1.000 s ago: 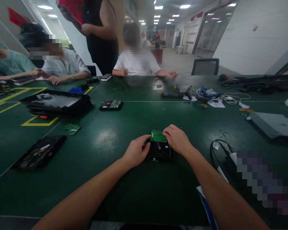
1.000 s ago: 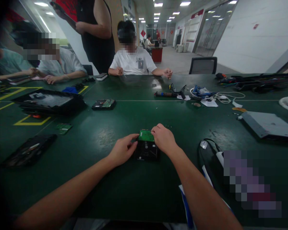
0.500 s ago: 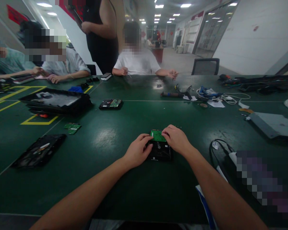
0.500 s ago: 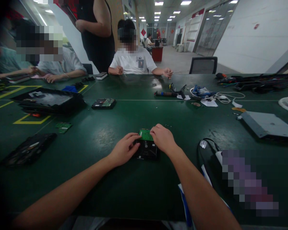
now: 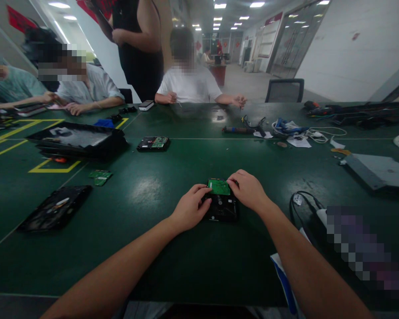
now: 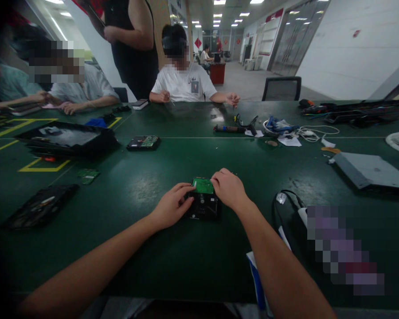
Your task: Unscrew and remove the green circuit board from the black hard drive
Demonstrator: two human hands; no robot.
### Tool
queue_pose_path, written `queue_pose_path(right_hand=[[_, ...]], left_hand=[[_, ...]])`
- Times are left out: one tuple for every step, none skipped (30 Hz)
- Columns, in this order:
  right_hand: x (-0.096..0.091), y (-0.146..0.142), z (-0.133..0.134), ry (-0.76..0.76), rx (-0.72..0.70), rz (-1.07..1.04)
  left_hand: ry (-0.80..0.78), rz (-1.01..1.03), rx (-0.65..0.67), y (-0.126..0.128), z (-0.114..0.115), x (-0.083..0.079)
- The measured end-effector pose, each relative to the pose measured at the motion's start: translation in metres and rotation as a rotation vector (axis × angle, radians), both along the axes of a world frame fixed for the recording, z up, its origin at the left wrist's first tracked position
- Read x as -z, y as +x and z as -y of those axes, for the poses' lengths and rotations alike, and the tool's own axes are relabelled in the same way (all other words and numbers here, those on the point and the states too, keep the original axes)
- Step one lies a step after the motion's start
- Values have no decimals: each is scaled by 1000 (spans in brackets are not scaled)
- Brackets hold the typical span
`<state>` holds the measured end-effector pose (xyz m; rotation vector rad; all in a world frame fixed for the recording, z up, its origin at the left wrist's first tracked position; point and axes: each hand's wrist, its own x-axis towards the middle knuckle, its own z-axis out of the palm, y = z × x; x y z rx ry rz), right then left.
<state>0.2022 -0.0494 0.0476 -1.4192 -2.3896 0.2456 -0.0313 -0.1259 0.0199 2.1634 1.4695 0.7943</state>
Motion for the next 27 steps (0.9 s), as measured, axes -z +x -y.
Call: queue_pose_path(right_hand=[[0,1,0,1,4,-20],[1,2,-1,8,15,-48],[1,3,-1,17,35,-82],[1,4,-1,29,64,-119],[0,5,-2,43,96,-157],[0,7,-3,56,125,-192],[-1,8,-3,66,149,-219],[-2,10,-4,70,166,-235],[-3,11,-4,67,178,-236],[-3,11,-4,54,187,-219],[-3,12,-5,27,199,-187],[-4,12,-5,-14,220,-150],[-3,13,-5,-64,243,-117],[-3,13,-5,-122,265,-99],[-2,14,-5,-188,278,-99],[-2,14,-4,-261,278,-118],[-1,15,-4,-338,266,-152],[0,16,-4,-413,246,-193],[0,16,-3,-479,228,-231],[1,16,-2,-528,216,-261],[1,16,-2,-555,212,-281],[2,16,-2,-565,215,-291],[3,15,-2,-563,222,-293],[4,14,-3,-553,230,-292],[5,13,-3,-540,238,-291],[6,12,-5,-523,245,-292],[7,12,-6,-505,255,-294]], left_hand=[[1,2,0,0,0,0],[1,5,1,0,0,0],[-1,11,1,0,0,0],[-4,18,2,0,0,0],[-7,25,0,0,-2,0],[-8,28,-11,-1,-4,0],[-6,25,-31,-2,-7,0],[-1,13,-64,-2,-10,0],[8,-7,-109,-3,-15,0],[15,-31,-149,-2,-19,0],[26,-51,-176,-1,-24,0],[42,-69,-190,1,-28,0],[62,-86,-191,4,-31,0],[89,-99,-199,8,-33,1],[117,-113,-211,12,-33,2],[142,-124,-233,17,-32,3],[160,-131,-265,22,-30,4],[172,-135,-289,26,-26,6],[174,-136,-288,29,-22,8],[171,-137,-275,32,-18,9],[163,-140,-255,34,-15,11],[149,-147,-237,36,-12,12],[136,-155,-227,38,-10,12],[124,-164,-223,39,-9,13],[116,-174,-225,41,-8,13],[115,-181,-229,44,-9,13],[118,-184,-234,46,-10,12]])
